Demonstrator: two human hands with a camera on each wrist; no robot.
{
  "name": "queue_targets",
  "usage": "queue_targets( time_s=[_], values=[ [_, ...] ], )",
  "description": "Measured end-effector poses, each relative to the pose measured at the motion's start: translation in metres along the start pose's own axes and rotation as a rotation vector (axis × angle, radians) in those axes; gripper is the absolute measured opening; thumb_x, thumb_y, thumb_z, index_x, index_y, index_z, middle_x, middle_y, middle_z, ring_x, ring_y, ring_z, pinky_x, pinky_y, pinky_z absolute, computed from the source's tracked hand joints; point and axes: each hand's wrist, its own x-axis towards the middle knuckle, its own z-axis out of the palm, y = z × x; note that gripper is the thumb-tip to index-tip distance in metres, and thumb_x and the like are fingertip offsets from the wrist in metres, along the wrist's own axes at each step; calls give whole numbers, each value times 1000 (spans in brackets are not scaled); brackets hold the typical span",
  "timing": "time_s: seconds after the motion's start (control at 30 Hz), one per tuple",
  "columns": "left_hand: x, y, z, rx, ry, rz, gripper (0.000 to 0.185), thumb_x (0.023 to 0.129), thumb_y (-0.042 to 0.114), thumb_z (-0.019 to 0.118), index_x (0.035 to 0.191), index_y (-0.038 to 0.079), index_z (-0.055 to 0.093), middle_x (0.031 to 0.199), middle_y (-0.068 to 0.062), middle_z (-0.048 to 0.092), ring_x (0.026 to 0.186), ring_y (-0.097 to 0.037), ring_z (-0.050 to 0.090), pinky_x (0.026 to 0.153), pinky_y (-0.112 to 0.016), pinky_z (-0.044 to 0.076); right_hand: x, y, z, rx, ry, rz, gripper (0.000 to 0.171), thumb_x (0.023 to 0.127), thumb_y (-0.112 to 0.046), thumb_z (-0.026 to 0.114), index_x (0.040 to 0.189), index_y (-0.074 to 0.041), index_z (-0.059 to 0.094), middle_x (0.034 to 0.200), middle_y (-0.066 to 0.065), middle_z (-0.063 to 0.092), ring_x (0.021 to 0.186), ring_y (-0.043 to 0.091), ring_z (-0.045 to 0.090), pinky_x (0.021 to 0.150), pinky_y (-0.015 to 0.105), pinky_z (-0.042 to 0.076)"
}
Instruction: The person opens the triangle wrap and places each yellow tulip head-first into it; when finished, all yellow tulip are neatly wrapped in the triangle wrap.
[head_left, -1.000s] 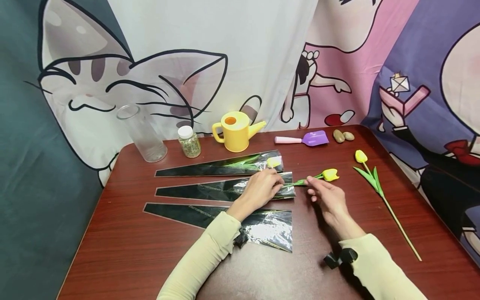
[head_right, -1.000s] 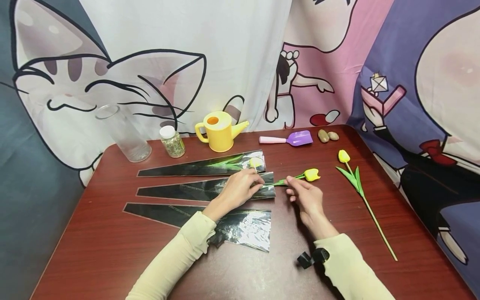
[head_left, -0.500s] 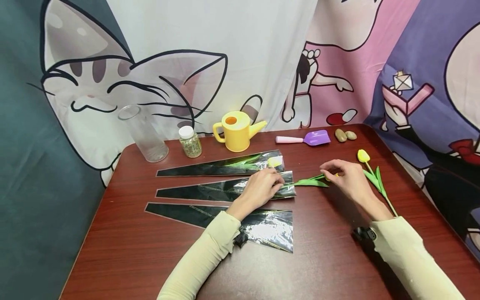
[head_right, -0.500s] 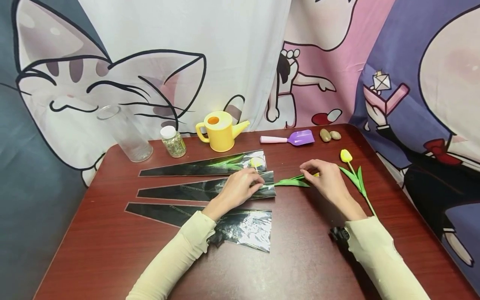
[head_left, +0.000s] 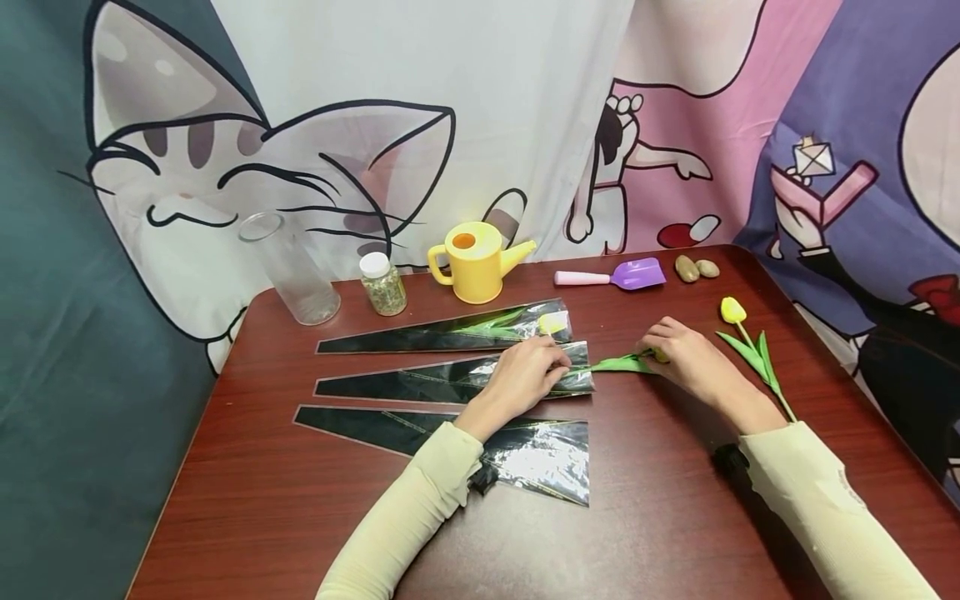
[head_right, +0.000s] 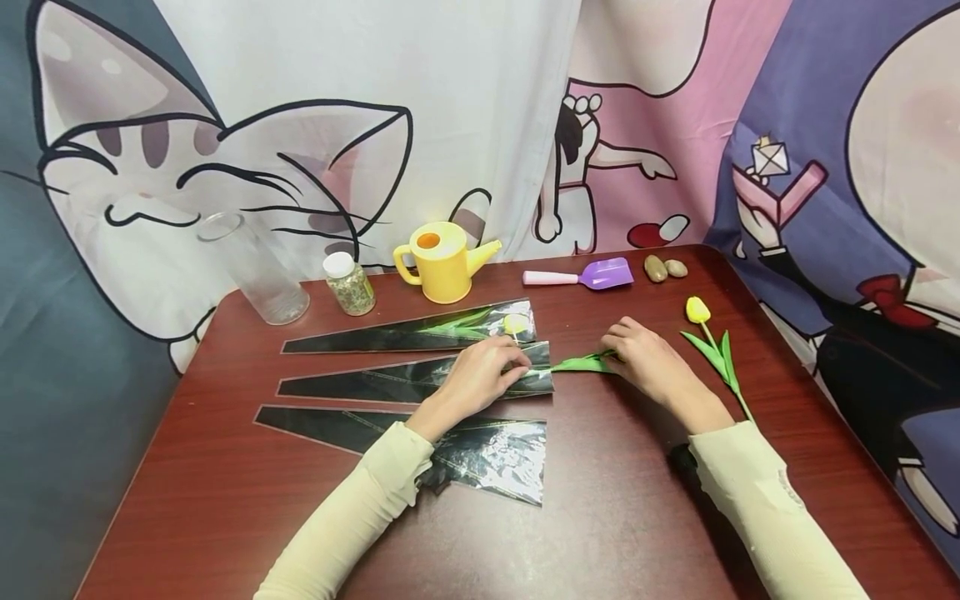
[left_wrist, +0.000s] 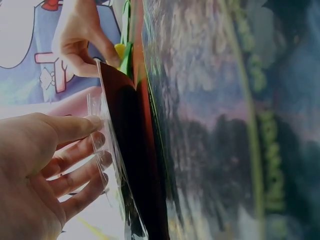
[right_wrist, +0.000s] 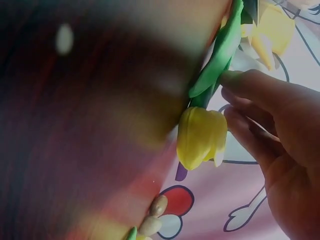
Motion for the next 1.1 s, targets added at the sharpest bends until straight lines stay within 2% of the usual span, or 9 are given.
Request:
queue_targets(
  time_s=[0.47,0.73,1.1],
  values=[
    [-1,-1,0,1,-4,-4,11,94,26,69,99,21,77,95,9,63,88,-9,60,77,-26,50,0,5,0,-68,-44,-53,25,68,1,86,78,-10,66,78,0,60,82,17,50,64,35,48],
    [0,-2,1,17,5,0,9,92,26,70,97,22,77,94,9,63,89,-10,61,76,-26,50,2,6,1,-120,-74,-26,24,71,-3,86,76,-12,64,78,0,58,82,17,48,63,34,46],
    [1,-4,3,17,-2,-6,9,93,26,70,98,22,77,95,9,63,89,-10,61,76,-26,50,2,9,-3,-141,-125,3,27,67,1,86,80,-10,65,81,2,59,83,20,49,62,36,47]
  ],
)
